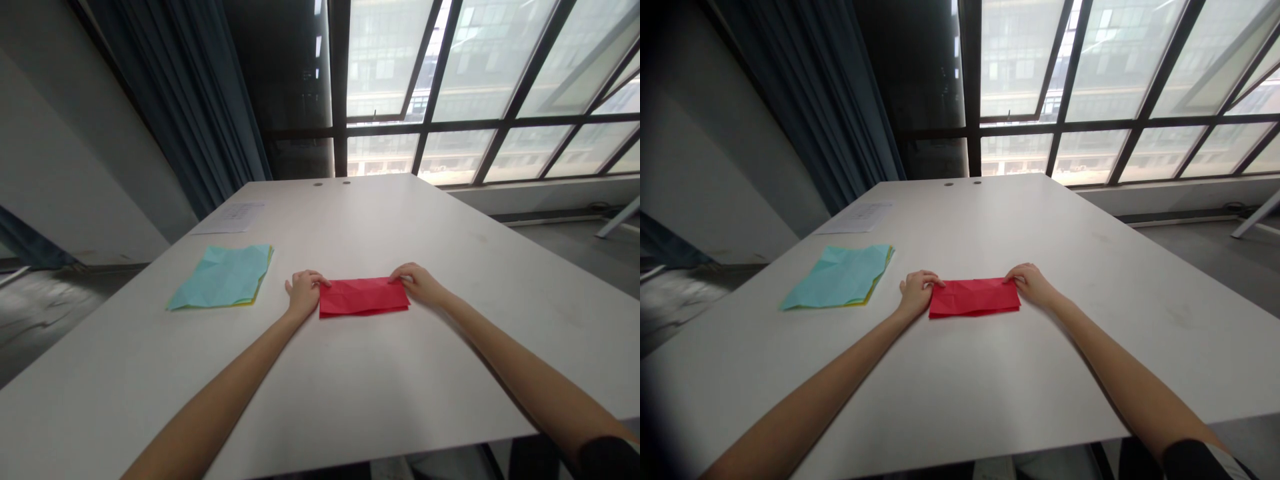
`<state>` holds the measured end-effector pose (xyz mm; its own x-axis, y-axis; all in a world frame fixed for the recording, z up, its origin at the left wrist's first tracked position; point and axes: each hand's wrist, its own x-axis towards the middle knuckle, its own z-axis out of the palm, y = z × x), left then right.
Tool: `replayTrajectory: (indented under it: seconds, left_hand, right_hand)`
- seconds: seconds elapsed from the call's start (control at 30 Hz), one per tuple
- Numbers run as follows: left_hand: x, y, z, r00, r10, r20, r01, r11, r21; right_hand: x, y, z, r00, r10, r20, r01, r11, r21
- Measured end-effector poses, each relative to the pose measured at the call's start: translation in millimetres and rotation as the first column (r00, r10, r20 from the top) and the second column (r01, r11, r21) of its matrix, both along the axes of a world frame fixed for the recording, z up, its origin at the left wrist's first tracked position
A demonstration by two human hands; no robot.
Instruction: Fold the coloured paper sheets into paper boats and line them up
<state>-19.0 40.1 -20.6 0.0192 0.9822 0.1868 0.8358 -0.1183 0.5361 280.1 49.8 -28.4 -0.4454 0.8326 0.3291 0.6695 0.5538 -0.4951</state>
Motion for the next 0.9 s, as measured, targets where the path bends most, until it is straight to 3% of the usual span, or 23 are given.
replayTrajectory:
  seconds: [0.1, 0.23, 0.4, 0.5, 0.6, 0.73, 0.9]
  left_hand:
    - [1, 1, -1.0, 1.0, 0.007, -0.003, -0.007, 1.0, 0.009]
    - [4, -3, 5.9, 0.997, -0.008, -0.081, 0.013, 0.997, 0.071]
    - [14, -13, 19.3, 0.922, -0.236, -0.308, 0.293, 0.943, 0.156]
    - [23, -16, 18.0, 0.836, -0.395, -0.38, 0.459, 0.884, 0.091]
    - [29, -18, 10.9, 0.759, -0.484, -0.435, 0.537, 0.843, -0.001]
    - [30, -17, 2.9, 0.684, -0.556, -0.472, 0.564, 0.814, -0.142]
    - [24, -14, 0.6, 0.657, -0.61, -0.443, 0.563, 0.788, -0.25]
  right_hand:
    - [3, 2, -1.1, 0.993, 0.063, 0.097, -0.068, 0.997, 0.044]
    - [1, 0, 6.7, 0.986, 0.056, 0.154, -0.072, 0.992, 0.104]
    - [-20, -12, 23.7, 0.979, 0.051, 0.196, -0.084, 0.983, 0.164]
    - [-35, -20, 24.3, 0.961, 0.089, 0.26, -0.123, 0.985, 0.12]
    - [-46, -26, 17.0, 0.94, 0.113, 0.321, -0.13, 0.991, 0.029]
    - [-50, -30, 6.9, 0.902, 0.145, 0.407, -0.11, 0.988, -0.107]
    - [-49, -31, 4.1, 0.885, 0.155, 0.439, -0.089, 0.982, -0.169]
